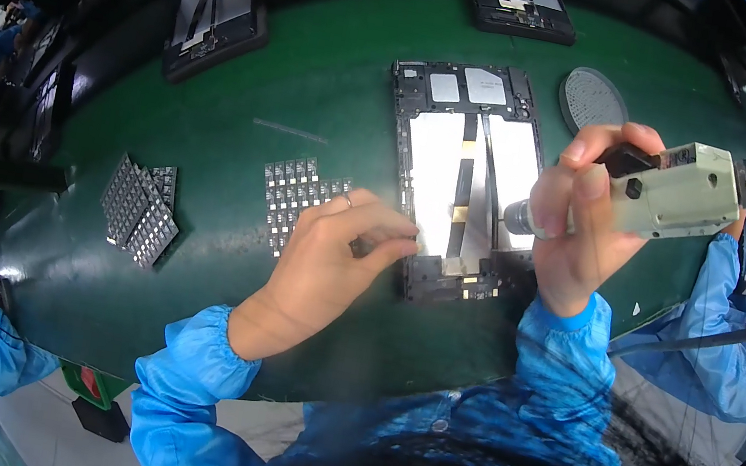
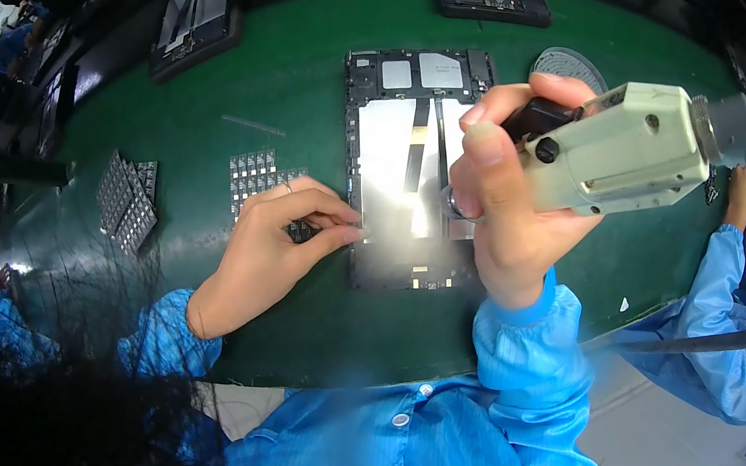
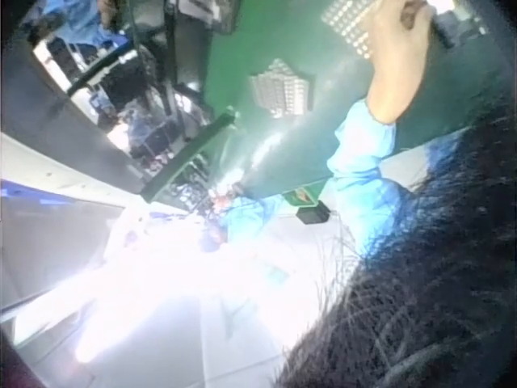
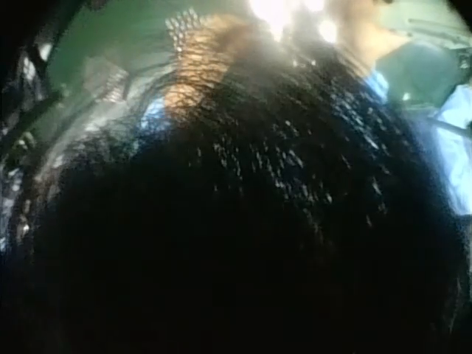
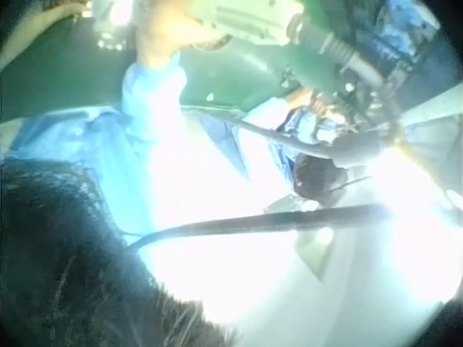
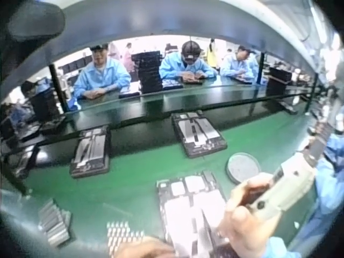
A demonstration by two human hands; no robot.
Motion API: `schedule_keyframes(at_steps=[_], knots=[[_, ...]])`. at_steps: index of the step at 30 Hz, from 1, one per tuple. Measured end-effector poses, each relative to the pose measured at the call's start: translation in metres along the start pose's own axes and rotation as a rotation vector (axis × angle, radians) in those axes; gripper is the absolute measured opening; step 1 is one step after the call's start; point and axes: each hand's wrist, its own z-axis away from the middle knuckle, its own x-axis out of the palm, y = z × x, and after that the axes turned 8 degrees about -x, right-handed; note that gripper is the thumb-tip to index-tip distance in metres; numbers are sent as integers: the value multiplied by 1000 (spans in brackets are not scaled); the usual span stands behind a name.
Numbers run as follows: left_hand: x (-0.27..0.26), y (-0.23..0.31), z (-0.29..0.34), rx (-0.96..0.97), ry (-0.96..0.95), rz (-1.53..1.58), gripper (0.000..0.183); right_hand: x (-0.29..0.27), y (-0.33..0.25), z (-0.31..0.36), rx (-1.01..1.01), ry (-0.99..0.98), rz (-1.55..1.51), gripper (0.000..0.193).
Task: The person assembles electronic tablet components by driving screws into a tablet frame using an electric screwdriver.
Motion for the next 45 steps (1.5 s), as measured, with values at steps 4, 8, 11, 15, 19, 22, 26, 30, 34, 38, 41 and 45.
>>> schedule_keyframes(at_steps=[4, 8, 11, 15, 19, 22, 26, 30, 34, 38, 41, 45], knots=[[2, -6, 1, -52, -11, 81, 17, 17, 4, 8, -1, -41, -48, 46], [1, -1, -1, -350, -117, 401, 30, 26, 16, 17, -22, -156, -13, 44], [4, -16, -7, -437, -214, 563, 37, 38, 19, 23, 22, -267, 39, 46], [0, -10, -7, -419, -215, 543, 33, 44, 27, 28, 75, -308, 137, 45], [1, -8, 1, -259, -128, 296, 24, 43, 29, 30, 55, -250, 139, 43], [2, -9, 6, -148, -85, 205, 20, 39, 31, 27, -33, -230, 93, 41], [4, -7, 3, -213, -39, 241, 20, 31, 35, 23, -76, -252, 55, 39], [4, -4, 4, -158, -28, 197, 18, 32, 31, 24, -48, -224, 62, 40], [7, -6, 5, -231, -49, 320, 15, 31, 29, 24, -42, -245, 37, 41], [5, -2, 3, -426, -98, 456, 12, 31, 26, 24, -16, -228, 35, 41], [8, -7, 2, -384, -75, 408, 12, 31, 24, 22, -11, -218, 45, 41], [9, -10, 1, -337, -75, 410, 12, 28, 25, 21, -31, -269, 39, 42]])
